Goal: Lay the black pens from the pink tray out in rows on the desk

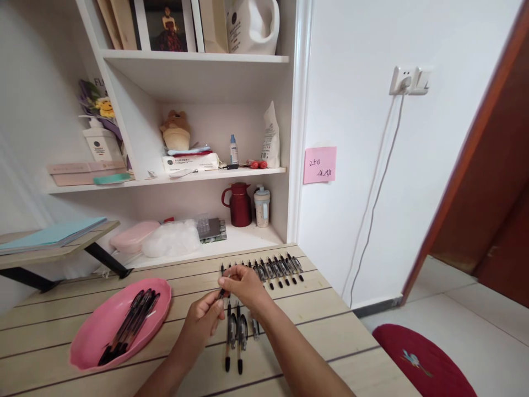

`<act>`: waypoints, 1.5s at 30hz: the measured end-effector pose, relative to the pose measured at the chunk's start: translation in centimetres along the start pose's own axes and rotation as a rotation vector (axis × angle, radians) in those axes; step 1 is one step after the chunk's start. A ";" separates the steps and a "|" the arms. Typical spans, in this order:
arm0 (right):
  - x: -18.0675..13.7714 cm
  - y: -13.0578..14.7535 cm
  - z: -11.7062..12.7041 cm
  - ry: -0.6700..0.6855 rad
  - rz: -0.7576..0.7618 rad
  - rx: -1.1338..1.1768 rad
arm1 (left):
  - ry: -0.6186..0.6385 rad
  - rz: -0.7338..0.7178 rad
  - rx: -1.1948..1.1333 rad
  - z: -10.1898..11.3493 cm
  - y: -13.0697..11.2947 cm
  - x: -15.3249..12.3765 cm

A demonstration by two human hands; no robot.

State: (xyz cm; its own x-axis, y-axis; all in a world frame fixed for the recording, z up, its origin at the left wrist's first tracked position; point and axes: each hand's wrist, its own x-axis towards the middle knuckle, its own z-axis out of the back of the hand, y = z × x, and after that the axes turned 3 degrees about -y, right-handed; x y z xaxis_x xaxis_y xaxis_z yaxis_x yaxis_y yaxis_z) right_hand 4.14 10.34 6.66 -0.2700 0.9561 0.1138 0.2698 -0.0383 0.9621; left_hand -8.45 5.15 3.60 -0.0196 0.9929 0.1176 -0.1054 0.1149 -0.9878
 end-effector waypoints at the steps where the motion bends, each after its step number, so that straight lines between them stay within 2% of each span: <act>1: -0.1 0.1 0.0 0.029 -0.015 0.037 | 0.016 0.014 -0.030 0.0 0.0 0.1; 3: -0.1 0.0 0.0 0.038 -0.032 0.091 | 0.037 0.036 -0.068 0.0 -0.1 0.2; 8: 0.0 -0.5 -0.1 -0.064 0.000 0.076 | 0.021 0.041 -0.064 0.2 0.1 0.4; 13: 0.0 -0.3 0.1 0.011 -0.061 0.153 | 0.021 0.057 -0.083 0.1 0.0 0.4; 20: 0.6 -1.3 0.5 -0.052 0.002 0.035 | -0.046 0.001 0.074 0.4 0.4 0.3; 22: 0.7 -1.3 0.7 -0.032 0.022 -0.024 | -0.053 0.005 0.096 0.4 0.6 0.3; 25: 0.6 -0.7 1.4 0.014 0.017 -0.235 | -0.070 0.015 0.062 0.3 0.9 0.5; 30: 0.2 -0.1 3.0 -0.038 -0.082 -1.131 | -0.136 0.068 -0.025 0.2 1.2 0.9; 32: 0.0 -0.6 3.0 -0.028 -0.136 -1.287 | -0.145 0.080 -0.031 0.2 1.1 0.9; 37: -0.2 -2.1 2.8 -0.003 -0.166 -1.251 | -0.121 0.103 -0.036 0.1 0.6 0.6; 41: 0.8 -1.1 3.9 -0.048 -0.095 -1.162 | -0.066 0.114 -0.039 0.0 0.5 0.4; 43: 1.4 -0.1 4.2 -0.101 -0.012 -0.906 | -0.046 0.113 -0.036 0.0 0.6 0.4; 45: 1.9 0.5 4.0 -0.160 0.084 -0.467 | -0.040 0.110 -0.030 0.0 0.8 0.5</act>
State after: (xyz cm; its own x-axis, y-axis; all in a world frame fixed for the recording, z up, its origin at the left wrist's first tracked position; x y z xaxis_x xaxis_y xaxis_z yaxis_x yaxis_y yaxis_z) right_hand 7.41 13.32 6.38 -0.1100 0.9753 0.1917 -0.1677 -0.2083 0.9636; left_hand -8.56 5.69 2.84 -0.0693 0.9975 0.0119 -0.0707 0.0070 -0.9975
